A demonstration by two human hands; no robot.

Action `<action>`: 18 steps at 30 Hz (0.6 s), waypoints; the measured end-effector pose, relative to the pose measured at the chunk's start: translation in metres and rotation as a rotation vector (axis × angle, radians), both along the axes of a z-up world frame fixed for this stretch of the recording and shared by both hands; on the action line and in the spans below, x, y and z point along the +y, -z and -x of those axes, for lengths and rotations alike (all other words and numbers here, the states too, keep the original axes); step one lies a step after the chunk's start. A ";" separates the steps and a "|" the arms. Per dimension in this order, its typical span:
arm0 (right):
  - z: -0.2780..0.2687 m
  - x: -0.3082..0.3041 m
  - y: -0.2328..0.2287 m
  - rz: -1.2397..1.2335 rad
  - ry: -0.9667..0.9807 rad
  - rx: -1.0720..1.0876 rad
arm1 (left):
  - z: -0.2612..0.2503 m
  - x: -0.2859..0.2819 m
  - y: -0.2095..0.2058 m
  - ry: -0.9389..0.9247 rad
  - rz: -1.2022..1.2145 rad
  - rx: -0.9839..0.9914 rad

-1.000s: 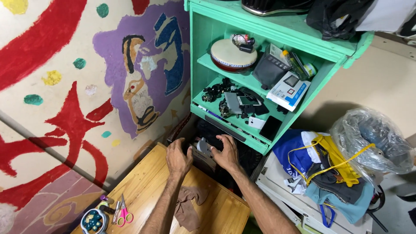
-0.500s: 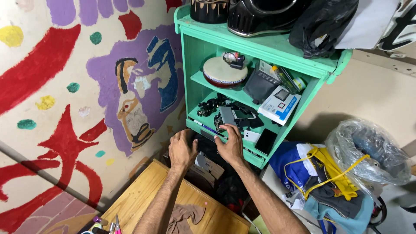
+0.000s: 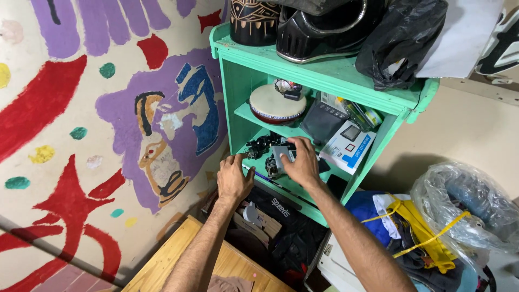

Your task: The person removes a basket and several small items from a green shelf, including a toy, a small bottle, a USB cable, scissors, and a drum. They place each item on a wooden table, briefly inspect them, and then return them to the shelf in a different arrangement.

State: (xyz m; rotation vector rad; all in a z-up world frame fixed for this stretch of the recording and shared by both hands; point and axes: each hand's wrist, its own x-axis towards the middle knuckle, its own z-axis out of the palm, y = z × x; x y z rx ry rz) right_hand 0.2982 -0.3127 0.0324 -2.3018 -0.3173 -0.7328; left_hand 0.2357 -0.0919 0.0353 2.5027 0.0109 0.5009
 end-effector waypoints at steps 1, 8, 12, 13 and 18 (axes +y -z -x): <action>-0.005 -0.003 -0.008 0.000 0.000 -0.002 | -0.006 -0.005 0.001 0.000 0.000 -0.002; -0.051 -0.026 -0.043 0.011 0.051 0.169 | -0.048 -0.030 -0.008 0.027 0.008 0.072; -0.091 -0.040 -0.048 0.023 0.079 0.212 | -0.080 -0.040 -0.007 0.035 0.022 0.074; -0.101 -0.043 -0.048 0.026 0.080 0.211 | -0.088 -0.043 -0.009 0.036 0.024 0.073; -0.140 -0.045 -0.055 0.027 0.066 0.204 | -0.131 -0.057 -0.019 0.036 0.046 0.067</action>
